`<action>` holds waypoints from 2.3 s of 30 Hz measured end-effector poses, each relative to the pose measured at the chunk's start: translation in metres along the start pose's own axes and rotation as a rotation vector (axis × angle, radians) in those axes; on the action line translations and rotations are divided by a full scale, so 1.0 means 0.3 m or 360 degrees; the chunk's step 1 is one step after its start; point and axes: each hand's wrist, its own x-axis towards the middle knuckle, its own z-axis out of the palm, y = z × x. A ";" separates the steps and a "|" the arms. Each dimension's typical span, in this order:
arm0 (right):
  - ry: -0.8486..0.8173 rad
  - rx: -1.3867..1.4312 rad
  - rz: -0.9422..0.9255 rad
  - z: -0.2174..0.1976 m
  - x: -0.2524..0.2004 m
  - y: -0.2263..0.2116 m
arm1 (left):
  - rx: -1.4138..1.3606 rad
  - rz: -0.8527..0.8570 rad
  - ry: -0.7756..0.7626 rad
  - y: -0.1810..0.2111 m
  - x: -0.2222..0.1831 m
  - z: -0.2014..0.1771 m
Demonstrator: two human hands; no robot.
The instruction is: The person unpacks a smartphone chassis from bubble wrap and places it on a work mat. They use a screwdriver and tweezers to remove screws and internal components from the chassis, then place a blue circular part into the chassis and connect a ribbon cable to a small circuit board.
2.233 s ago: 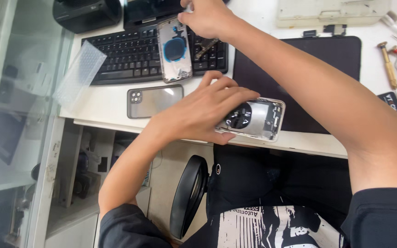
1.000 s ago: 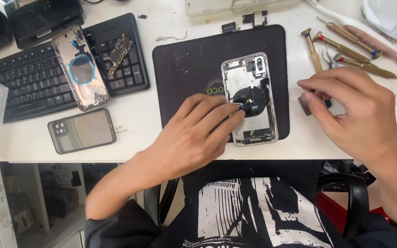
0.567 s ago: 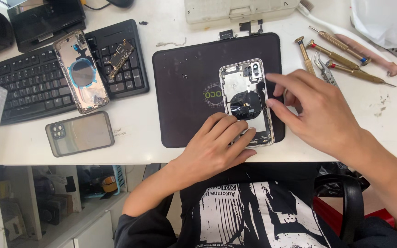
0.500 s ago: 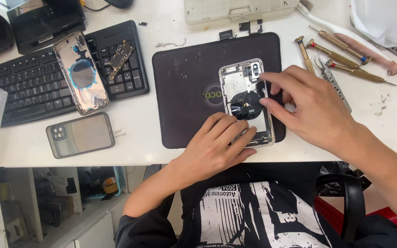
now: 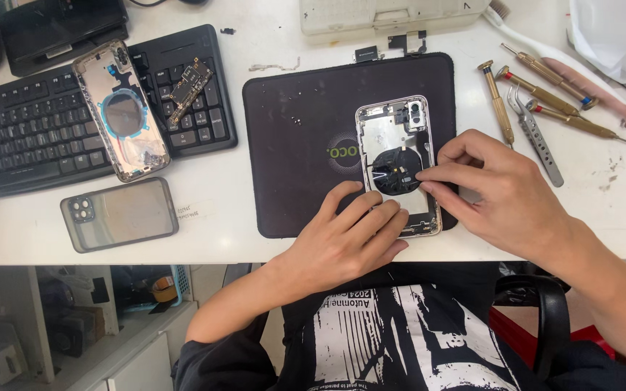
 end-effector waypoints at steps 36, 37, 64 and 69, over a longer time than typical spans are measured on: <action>-0.0084 0.0182 0.0196 -0.012 -0.064 0.012 | -0.0041 -0.0017 -0.0052 0.002 0.004 0.000; -0.0050 0.0189 0.0188 -0.014 -0.067 0.011 | -0.0044 -0.0018 -0.0051 0.003 0.003 0.000; 0.0348 0.0164 0.0146 -0.094 -0.019 -0.002 | -0.0004 -0.0189 -0.0365 -0.046 0.039 -0.063; 0.0516 -0.0076 0.0191 -0.144 -0.055 0.020 | 0.0352 -0.0063 -0.0395 -0.047 0.023 -0.062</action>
